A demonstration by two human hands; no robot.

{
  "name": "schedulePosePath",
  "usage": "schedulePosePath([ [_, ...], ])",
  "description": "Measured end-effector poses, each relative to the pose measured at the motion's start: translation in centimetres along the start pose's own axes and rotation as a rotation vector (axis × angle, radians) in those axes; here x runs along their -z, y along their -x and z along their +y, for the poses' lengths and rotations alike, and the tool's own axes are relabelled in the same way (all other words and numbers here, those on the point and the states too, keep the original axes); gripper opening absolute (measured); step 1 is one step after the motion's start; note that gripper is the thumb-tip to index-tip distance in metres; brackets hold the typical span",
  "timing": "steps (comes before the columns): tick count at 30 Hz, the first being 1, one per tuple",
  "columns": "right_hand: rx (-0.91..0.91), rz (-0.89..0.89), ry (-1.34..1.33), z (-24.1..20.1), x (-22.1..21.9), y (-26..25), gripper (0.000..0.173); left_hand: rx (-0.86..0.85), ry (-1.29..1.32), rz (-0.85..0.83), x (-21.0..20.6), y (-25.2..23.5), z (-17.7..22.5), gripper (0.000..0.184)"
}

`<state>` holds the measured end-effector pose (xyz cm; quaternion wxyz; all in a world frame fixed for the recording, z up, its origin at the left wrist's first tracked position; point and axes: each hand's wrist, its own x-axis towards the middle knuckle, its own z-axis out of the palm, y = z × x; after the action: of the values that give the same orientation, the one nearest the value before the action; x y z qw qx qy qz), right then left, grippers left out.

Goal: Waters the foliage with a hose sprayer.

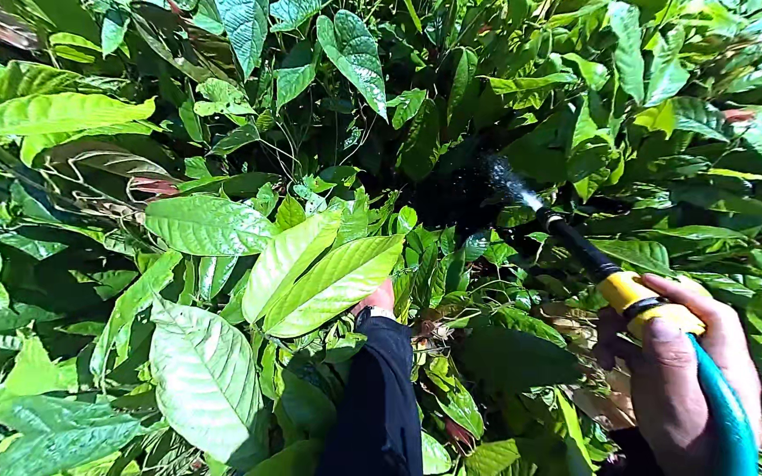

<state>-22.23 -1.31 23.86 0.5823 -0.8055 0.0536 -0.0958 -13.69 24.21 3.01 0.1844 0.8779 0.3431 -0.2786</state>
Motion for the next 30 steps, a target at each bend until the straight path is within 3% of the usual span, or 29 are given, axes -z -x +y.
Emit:
schedulePosePath([
  [6,0.019,0.012,-0.044,-0.1,0.1,-0.9,0.058,0.0,-0.026,0.001,0.1,0.0,0.1,0.062],
  [9,0.004,-0.063,-0.068,-0.1,0.6,-1.5,0.058,-0.007,-0.02,0.011,0.0,-0.1,0.0,0.061],
  [13,0.019,-0.012,-0.057,-0.1,0.0,-1.6,0.061,0.003,-0.022,-0.012,0.0,0.0,-0.1,0.061],
  [22,0.004,-0.051,-0.169,0.3,-1.6,-0.8,0.053,-0.002,-0.018,-0.024,-0.5,-0.3,-0.4,0.064],
  [30,0.101,-0.067,-0.163,0.0,-3.3,-0.3,0.052,-0.022,-0.025,-0.019,-0.8,-0.4,-0.6,0.065],
])
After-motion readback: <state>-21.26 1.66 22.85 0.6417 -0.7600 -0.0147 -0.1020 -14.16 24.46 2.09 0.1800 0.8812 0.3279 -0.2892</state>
